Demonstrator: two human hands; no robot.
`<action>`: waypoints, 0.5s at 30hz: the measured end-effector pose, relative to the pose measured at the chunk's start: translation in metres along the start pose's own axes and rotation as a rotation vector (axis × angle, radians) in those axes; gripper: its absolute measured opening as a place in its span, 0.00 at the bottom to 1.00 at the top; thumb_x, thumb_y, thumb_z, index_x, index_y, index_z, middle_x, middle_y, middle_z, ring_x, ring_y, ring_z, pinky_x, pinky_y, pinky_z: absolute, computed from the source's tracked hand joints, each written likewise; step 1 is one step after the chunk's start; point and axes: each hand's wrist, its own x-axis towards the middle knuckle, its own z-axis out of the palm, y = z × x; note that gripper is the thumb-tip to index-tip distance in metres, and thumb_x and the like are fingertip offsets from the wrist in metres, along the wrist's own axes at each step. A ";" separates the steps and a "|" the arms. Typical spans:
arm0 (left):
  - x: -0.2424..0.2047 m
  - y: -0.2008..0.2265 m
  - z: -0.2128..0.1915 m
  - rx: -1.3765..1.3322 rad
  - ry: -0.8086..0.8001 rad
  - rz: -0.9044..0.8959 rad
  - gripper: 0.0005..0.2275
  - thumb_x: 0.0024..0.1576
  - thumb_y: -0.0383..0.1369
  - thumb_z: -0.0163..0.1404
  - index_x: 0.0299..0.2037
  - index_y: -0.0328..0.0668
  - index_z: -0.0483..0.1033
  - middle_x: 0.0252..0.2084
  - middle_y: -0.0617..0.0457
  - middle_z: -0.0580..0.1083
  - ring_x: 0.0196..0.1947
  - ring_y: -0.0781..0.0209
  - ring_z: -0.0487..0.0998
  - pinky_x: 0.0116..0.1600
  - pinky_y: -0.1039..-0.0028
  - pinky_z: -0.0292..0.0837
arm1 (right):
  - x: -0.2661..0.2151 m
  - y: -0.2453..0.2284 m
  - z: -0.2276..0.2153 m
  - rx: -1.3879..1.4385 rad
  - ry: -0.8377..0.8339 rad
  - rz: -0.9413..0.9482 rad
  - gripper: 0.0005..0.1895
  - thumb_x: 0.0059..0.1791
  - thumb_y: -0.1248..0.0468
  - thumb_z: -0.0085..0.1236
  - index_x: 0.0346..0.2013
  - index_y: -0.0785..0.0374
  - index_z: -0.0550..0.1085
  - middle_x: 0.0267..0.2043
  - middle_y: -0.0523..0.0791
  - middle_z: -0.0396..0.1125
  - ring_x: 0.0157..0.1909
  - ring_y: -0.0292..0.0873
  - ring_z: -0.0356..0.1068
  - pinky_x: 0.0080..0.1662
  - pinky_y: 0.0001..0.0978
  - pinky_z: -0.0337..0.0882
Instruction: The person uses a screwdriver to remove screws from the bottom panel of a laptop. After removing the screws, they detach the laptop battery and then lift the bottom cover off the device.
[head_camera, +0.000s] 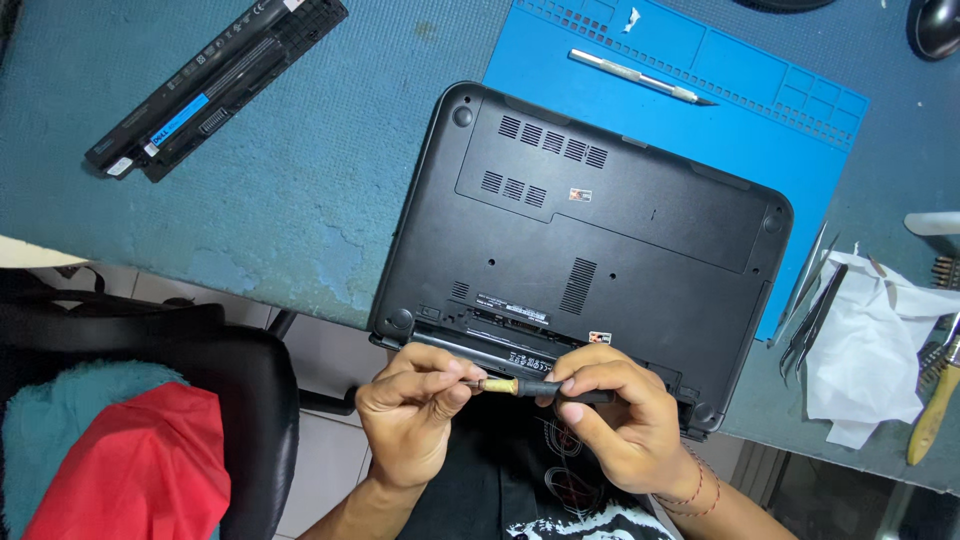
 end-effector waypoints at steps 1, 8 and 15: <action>0.000 0.001 0.000 0.000 0.000 0.000 0.06 0.50 0.22 0.55 0.35 0.41 0.77 0.35 0.45 0.72 0.34 0.50 0.80 0.39 0.69 0.84 | -0.001 0.001 -0.001 0.000 0.000 0.000 0.04 0.47 0.70 0.50 0.36 0.61 0.69 0.36 0.48 0.69 0.33 0.43 0.74 0.40 0.30 0.78; -0.001 -0.002 -0.005 0.106 0.013 -0.014 0.08 0.46 0.22 0.58 0.33 0.41 0.76 0.32 0.44 0.78 0.34 0.51 0.82 0.41 0.69 0.84 | -0.002 -0.001 -0.006 -0.010 -0.002 -0.001 0.05 0.46 0.70 0.51 0.36 0.60 0.68 0.36 0.49 0.69 0.32 0.42 0.74 0.39 0.29 0.77; -0.012 -0.011 -0.008 0.056 0.047 -0.059 0.07 0.45 0.24 0.60 0.33 0.44 0.77 0.32 0.43 0.78 0.34 0.50 0.83 0.42 0.67 0.82 | -0.006 -0.004 -0.006 0.009 -0.001 0.027 0.03 0.47 0.68 0.50 0.35 0.61 0.68 0.36 0.49 0.67 0.30 0.42 0.73 0.37 0.27 0.78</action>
